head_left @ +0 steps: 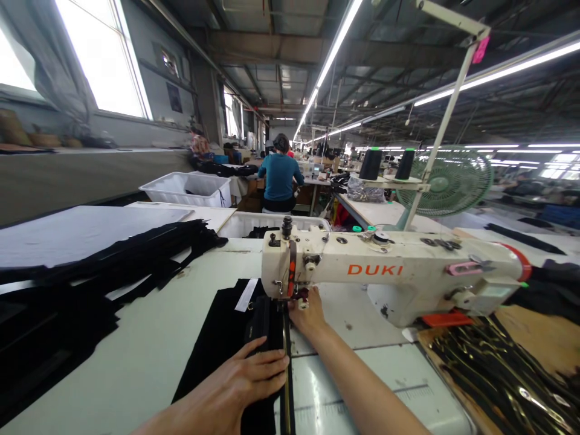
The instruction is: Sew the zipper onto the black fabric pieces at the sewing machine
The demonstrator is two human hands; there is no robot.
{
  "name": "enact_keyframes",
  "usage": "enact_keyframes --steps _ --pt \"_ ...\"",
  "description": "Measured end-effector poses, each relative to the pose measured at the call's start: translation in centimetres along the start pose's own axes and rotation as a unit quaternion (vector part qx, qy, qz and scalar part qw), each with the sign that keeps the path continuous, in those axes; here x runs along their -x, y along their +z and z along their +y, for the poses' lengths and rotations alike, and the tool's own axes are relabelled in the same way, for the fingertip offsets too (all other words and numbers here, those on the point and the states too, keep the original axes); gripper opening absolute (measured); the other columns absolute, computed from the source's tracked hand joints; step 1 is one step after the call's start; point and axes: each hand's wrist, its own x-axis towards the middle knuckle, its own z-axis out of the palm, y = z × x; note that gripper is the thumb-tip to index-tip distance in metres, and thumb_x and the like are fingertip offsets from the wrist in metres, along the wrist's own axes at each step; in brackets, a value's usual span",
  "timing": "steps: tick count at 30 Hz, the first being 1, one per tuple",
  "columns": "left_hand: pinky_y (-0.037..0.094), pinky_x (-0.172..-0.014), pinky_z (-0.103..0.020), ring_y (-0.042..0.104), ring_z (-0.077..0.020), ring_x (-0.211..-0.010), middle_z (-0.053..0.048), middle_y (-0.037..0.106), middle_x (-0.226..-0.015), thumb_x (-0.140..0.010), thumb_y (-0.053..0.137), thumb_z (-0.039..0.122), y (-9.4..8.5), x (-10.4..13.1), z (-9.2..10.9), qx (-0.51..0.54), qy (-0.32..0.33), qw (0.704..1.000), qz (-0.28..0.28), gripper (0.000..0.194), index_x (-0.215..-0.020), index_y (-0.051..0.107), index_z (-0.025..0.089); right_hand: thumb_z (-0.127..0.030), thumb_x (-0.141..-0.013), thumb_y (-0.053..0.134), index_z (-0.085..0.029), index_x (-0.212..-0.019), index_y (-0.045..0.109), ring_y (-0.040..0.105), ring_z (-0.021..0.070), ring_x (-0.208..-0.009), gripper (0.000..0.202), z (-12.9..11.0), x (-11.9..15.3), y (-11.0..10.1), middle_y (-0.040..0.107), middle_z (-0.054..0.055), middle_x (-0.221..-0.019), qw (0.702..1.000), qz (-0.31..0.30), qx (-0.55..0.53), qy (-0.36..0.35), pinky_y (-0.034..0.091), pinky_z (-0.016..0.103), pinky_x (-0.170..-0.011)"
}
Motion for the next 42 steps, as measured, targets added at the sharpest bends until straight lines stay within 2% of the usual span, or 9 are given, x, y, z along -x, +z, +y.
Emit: enact_keyframes --steps 4,8,11,15,22,27,32,37,42 --pt "0.033 -0.117 -0.049 0.053 -0.0291 -0.133 -0.007 0.06 -0.141 -0.081 0.079 0.033 1.2 0.6 -0.8 0.006 0.017 0.999 0.049 0.062 -0.138 0.056 0.022 -0.014 -0.087 0.066 -0.014 -0.101 0.067 0.06 0.0257 -0.107 0.014 1.5 0.7 -1.1 0.066 0.01 -0.109 0.997 0.016 -0.048 -0.06 0.05 0.042 -0.094" --pt "0.034 -0.117 -0.046 0.054 -0.0244 -0.131 -0.002 0.059 -0.143 -0.091 0.068 0.018 4.8 1.0 -3.7 -0.013 0.055 0.993 0.1 0.057 -0.142 0.05 0.033 -0.008 -0.091 0.052 -0.017 -0.119 0.06 0.059 0.0231 -0.112 0.031 2.2 4.6 -3.0 0.064 0.011 -0.118 0.985 0.013 -0.094 -0.146 0.049 0.039 -0.1" --pt "0.035 -0.117 -0.042 0.06 -0.0209 -0.123 -0.001 0.063 -0.135 -0.096 0.065 0.02 7.7 0.8 -5.9 -0.029 0.08 0.985 0.147 0.052 -0.142 0.049 0.039 -0.006 -0.091 0.049 -0.024 -0.122 0.058 0.058 0.0213 -0.117 0.037 2.2 6.5 -3.5 0.064 0.004 -0.123 0.967 -0.028 -0.114 -0.225 0.038 0.046 -0.113" --pt "0.034 -0.117 -0.042 0.062 -0.0213 -0.121 -0.001 0.065 -0.129 -0.096 0.068 0.023 9.5 0.5 -7.8 -0.044 0.089 0.981 0.17 0.058 -0.146 0.044 0.041 -0.002 -0.089 0.045 -0.021 -0.125 0.054 0.056 0.0239 -0.123 0.042 2.0 6.6 -2.8 0.063 0.007 -0.127 0.967 -0.047 -0.092 -0.233 0.034 0.053 -0.116" --pt "0.031 -0.118 -0.044 0.058 -0.0235 -0.126 -0.005 0.058 -0.139 -0.092 0.072 0.027 5.4 0.1 -7.1 -0.065 0.089 0.984 0.143 0.062 -0.147 0.044 0.033 -0.005 -0.09 0.047 -0.018 -0.139 0.044 0.059 0.0257 -0.12 0.051 1.8 5.9 -2.0 0.065 0.01 -0.125 0.971 0.018 -0.06 -0.231 0.039 0.056 -0.113" --pt "0.034 -0.116 -0.05 0.057 -0.0281 -0.127 -0.006 0.058 -0.139 -0.079 0.083 0.038 2.3 -0.3 -5.7 -0.053 0.016 0.99 0.131 0.077 -0.146 0.045 0.034 -0.004 -0.088 0.044 -0.019 -0.137 0.048 0.055 0.0278 -0.122 0.052 1.8 5.8 -2.3 0.062 0.012 -0.128 0.973 0.029 -0.078 -0.217 0.042 0.055 -0.11" --pt "0.043 -0.109 -0.056 0.053 -0.0372 -0.131 -0.008 0.053 -0.146 -0.076 0.082 0.052 2.6 -0.6 -7.0 -0.058 -0.016 0.995 0.079 0.083 -0.148 0.044 0.036 -0.004 -0.079 0.048 -0.023 -0.112 0.06 0.058 0.0234 -0.112 0.04 1.7 6.1 -3.4 0.065 0.006 -0.113 0.955 -0.019 -0.166 -0.246 0.039 0.046 -0.111" --pt "0.04 -0.115 -0.042 0.062 -0.0275 -0.122 -0.005 0.064 -0.135 -0.093 0.068 0.045 3.0 -0.5 -6.0 -0.049 -0.006 0.987 0.152 0.066 -0.151 0.04 0.034 -0.005 -0.073 0.049 -0.023 -0.101 0.062 0.061 0.019 -0.094 0.037 1.8 6.2 -3.2 0.067 0.003 -0.098 0.934 -0.04 -0.205 -0.29 0.049 0.032 -0.091" --pt "0.038 -0.116 -0.039 0.063 -0.0254 -0.12 -0.002 0.066 -0.132 -0.092 0.07 0.042 2.7 -0.4 -5.4 -0.043 0.005 0.983 0.181 0.07 -0.153 0.038 0.034 -0.005 -0.07 0.049 -0.022 -0.102 0.063 0.061 0.0206 -0.094 0.039 1.9 6.4 -1.6 0.068 0.003 -0.097 0.942 -0.018 -0.162 -0.294 0.047 0.036 -0.097"
